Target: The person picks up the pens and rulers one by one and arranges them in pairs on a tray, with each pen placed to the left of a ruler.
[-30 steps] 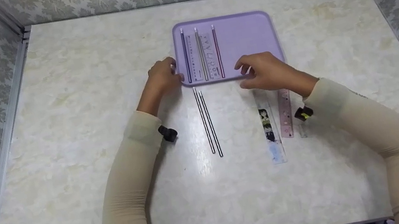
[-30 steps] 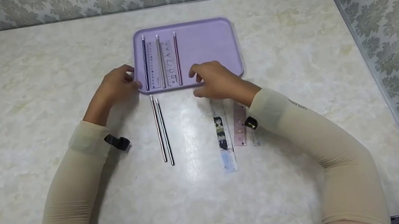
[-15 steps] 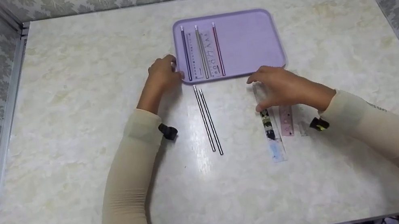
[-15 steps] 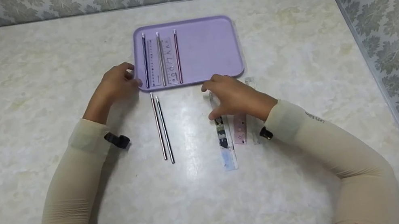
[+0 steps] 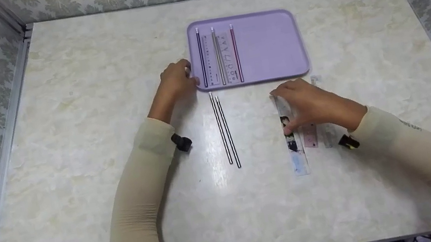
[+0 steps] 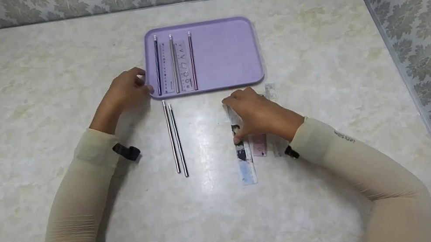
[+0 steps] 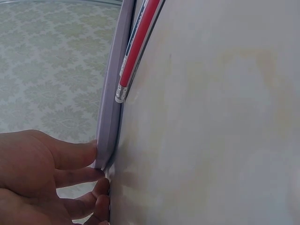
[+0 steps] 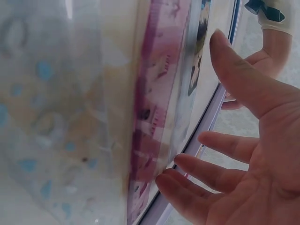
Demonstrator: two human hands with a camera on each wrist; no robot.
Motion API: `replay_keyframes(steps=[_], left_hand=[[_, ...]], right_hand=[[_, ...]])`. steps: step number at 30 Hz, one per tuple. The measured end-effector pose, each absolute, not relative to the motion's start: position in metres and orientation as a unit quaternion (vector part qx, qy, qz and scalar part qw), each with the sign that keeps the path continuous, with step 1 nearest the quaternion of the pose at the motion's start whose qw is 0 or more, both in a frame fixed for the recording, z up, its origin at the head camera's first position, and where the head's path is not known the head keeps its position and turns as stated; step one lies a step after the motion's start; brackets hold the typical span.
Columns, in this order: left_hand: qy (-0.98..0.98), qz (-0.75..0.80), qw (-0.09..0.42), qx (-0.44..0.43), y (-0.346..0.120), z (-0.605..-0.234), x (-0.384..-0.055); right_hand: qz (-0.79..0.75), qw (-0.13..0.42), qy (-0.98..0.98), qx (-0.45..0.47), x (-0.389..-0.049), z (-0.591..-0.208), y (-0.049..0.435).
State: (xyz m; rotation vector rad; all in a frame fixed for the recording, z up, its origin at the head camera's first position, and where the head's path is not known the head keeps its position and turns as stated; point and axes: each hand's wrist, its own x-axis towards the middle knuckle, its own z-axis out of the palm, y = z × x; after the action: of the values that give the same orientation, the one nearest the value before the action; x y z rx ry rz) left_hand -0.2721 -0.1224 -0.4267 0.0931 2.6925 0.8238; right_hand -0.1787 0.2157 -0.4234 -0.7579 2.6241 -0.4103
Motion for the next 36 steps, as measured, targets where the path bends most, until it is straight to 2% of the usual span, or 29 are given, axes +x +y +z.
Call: replay_keyframes(steps=[14, 23, 36], left_hand=[[0.944, 0.285, 0.16, 0.037, -0.123, -0.43, -0.274], [0.943, 0.292, 0.155, 0.042, -0.123, -0.43, -0.273], [0.943, 0.292, 0.15, 0.046, -0.123, -0.431, -0.273]], right_hand=[[-0.135, 0.201, 0.938, -0.249, -0.174, -0.424, 0.215], [-0.127, 0.21, 0.942, -0.228, -0.184, -0.426, 0.213], [-0.253, 0.219, 0.926, -0.175, -0.187, -0.427, 0.22]])
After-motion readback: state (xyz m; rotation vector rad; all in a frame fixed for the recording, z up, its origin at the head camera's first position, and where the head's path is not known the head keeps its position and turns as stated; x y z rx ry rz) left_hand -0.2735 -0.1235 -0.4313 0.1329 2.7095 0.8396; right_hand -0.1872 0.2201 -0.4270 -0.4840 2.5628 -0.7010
